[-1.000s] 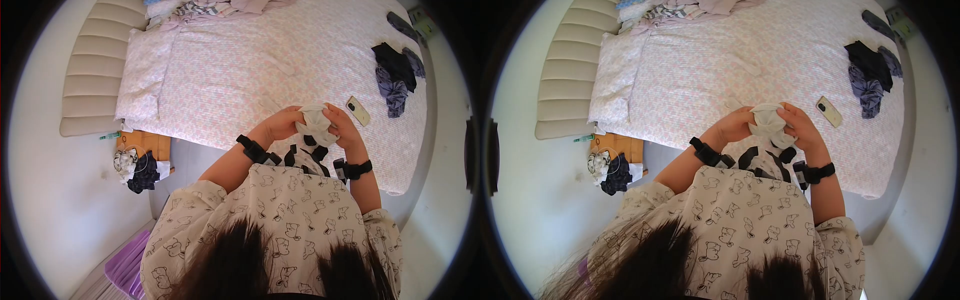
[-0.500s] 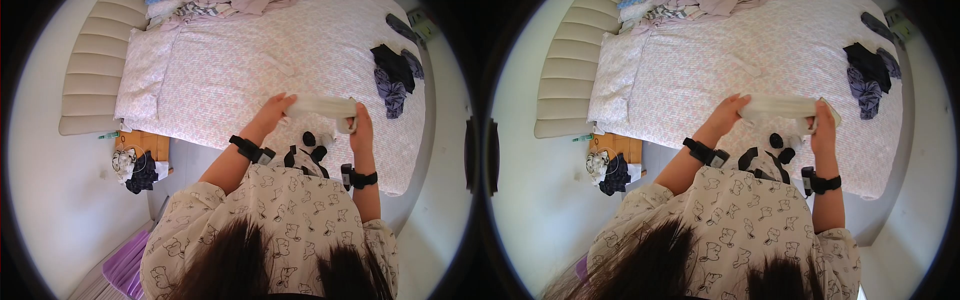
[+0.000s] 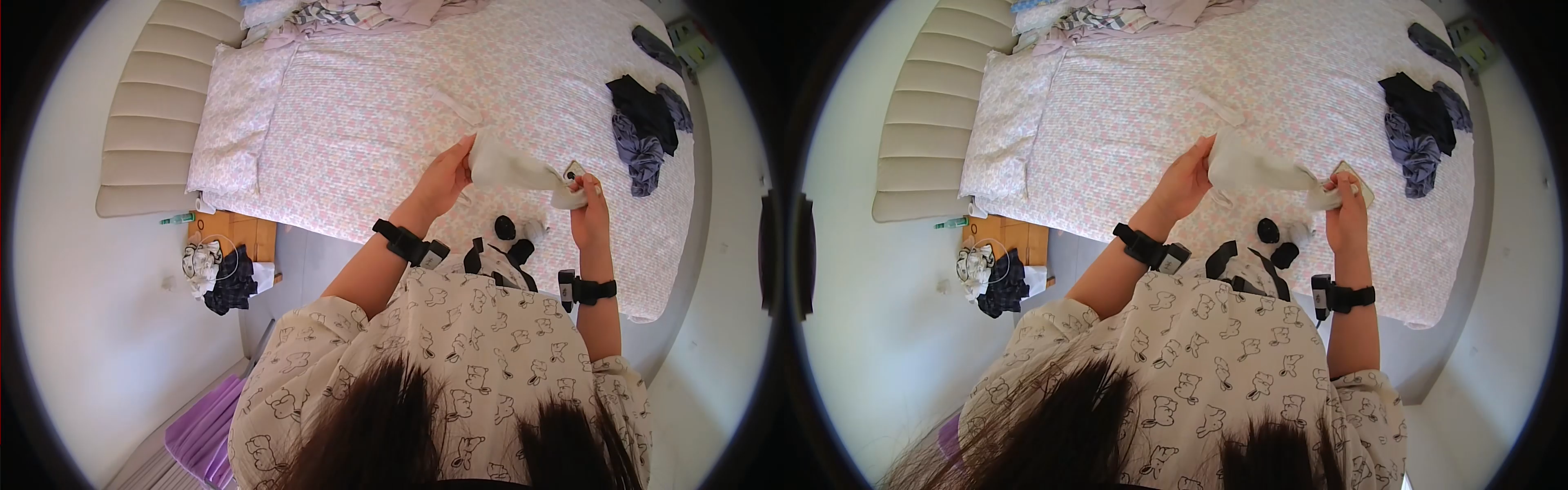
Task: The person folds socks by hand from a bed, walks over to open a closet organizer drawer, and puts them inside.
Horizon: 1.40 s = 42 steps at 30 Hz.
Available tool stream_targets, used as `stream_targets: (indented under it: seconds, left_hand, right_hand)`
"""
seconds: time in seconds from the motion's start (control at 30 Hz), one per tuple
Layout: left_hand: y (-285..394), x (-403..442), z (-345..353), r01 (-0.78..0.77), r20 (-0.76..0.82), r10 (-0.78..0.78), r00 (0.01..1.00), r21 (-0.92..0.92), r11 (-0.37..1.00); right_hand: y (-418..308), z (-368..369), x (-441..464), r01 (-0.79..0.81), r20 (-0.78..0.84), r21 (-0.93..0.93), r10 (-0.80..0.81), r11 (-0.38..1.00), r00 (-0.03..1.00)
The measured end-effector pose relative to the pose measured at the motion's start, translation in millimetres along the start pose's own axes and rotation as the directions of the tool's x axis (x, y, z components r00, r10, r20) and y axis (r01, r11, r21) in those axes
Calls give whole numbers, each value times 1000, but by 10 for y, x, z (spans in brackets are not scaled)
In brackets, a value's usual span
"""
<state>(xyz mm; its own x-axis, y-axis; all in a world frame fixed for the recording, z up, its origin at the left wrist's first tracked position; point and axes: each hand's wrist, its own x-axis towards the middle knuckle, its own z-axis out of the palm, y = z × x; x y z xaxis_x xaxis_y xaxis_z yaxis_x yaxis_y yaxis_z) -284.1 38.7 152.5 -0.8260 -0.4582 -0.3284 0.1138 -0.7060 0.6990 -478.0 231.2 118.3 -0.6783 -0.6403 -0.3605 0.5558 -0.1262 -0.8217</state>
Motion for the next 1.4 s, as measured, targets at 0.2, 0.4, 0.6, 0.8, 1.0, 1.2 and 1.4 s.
stream_targets:
  seconds: [0.2,0.4,0.6,0.8,1.0,1.2,1.4]
  left_hand:
    - [8,-10,-22,80,185,-105,977,135,988]
    - [94,-104,241,170,289,-168,943,18,985]
    - [153,-111,187,-41,196,-144,970,716,697]
    - [-113,-84,175,-114,224,-50,973,659,743]
    - [-171,-178,402,-228,313,-35,949,759,610]
    - [-30,-227,445,-80,276,-186,943,729,680]
    - [-200,-176,318,-64,391,-214,895,588,807]
  right_hand:
    - [131,64,49,-5,46,224,-6,975,999]
    - [650,245,130,-175,22,-119,179,977,984]
    - [371,662,-132,-473,64,-239,500,848,864]
    - [361,724,-187,-335,204,-64,341,940,918]
    - [506,597,-134,-449,241,77,420,890,875]
    - [345,615,-167,-358,231,171,316,918,920]
    - [170,739,-219,-526,314,226,450,820,836]
